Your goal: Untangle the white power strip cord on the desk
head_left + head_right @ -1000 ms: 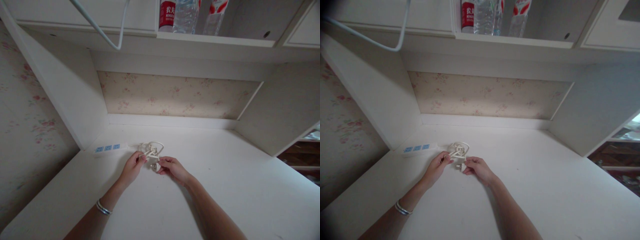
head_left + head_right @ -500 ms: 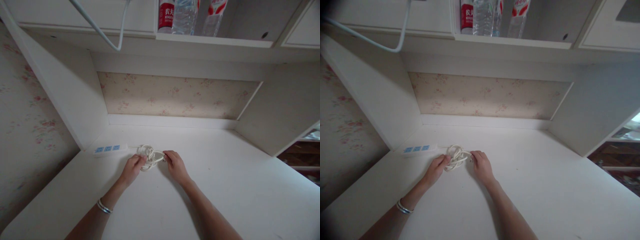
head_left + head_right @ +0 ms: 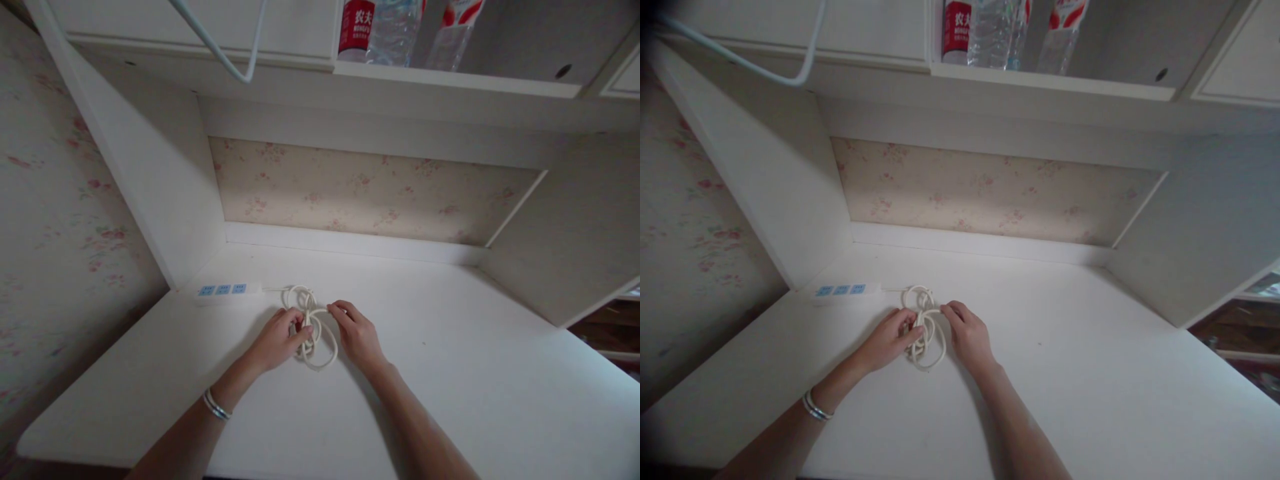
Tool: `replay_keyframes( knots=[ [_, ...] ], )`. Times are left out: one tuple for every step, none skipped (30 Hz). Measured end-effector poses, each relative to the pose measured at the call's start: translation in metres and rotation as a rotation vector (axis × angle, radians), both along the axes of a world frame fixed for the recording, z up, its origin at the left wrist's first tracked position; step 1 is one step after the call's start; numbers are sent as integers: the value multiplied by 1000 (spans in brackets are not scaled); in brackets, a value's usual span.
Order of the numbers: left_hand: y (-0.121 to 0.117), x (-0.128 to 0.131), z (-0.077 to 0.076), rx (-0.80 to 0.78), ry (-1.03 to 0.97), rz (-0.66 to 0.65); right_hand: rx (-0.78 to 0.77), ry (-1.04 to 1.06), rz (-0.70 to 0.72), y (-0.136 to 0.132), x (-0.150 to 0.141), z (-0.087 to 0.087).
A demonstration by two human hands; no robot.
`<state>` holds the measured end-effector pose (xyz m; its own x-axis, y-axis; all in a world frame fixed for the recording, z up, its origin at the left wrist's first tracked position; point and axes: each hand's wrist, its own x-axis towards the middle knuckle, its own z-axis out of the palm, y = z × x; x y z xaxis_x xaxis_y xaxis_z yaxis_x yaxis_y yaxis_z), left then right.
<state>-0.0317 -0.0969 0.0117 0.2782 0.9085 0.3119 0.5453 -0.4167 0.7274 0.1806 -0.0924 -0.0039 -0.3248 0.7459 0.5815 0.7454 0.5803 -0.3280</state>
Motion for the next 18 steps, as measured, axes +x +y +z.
replay_keyframes(
  knots=[
    [0, 0, -1, -27, -32, -16, -3, 2, -1, 0, 0, 0],
    [1, 0, -1, -54, -64, -28, -7, -2, -2, 0, 0, -1],
    [1, 0, -2, -83, -97, -38, -10, -9, -3, -1, 0, -1],
    [1, 0, -2, -111, -128, -47, -14, -20, -7, -1, 0, -2],
    [1, 0, -3, -138, -159, -55, -17, -33, -13, -1, 0, -2],
    [1, 0, -3, -162, -192, -64, -18, -49, -20, -1, 1, -2],
    [1, -1, -4, -183, -228, -78, -17, -68, -27, -2, 2, -2],
    [1, -1, -4, -201, -269, -97, -14, -88, -32, -2, 2, -2],
    [0, 0, -5, -218, -311, -120, -8, -109, -35, -3, 3, -1],
    [0, 0, -6, -234, -351, -142, 1, -126, -38, -3, 3, 0],
    [-1, 1, -7, -249, -385, -162, 10, -142, -41, -4, 3, 1],
    [-1, 1, -7, -263, -408, -176, 19, -158, -43, -4, 3, 2],
    [-1, 2, -7, -271, -419, -186, 25, -173, -40, -5, 1, 3],
    [-1, 3, -7, -270, -418, -191, 28, -188, -29, -6, 0, 3],
    [0, 5, -7, -262, -410, -194, 26, -200, -11, -7, -2, 4],
    [0, 6, -7, -249, -401, -196, 23, -208, 9, -7, -5, 5],
    [1, 7, -7, -232, -391, -198, 17, -209, 27, -8, -7, 5],
    [1, 8, -7, -215, -384, -197, 13, -200, 40, -8, -9, 5]
  ],
)
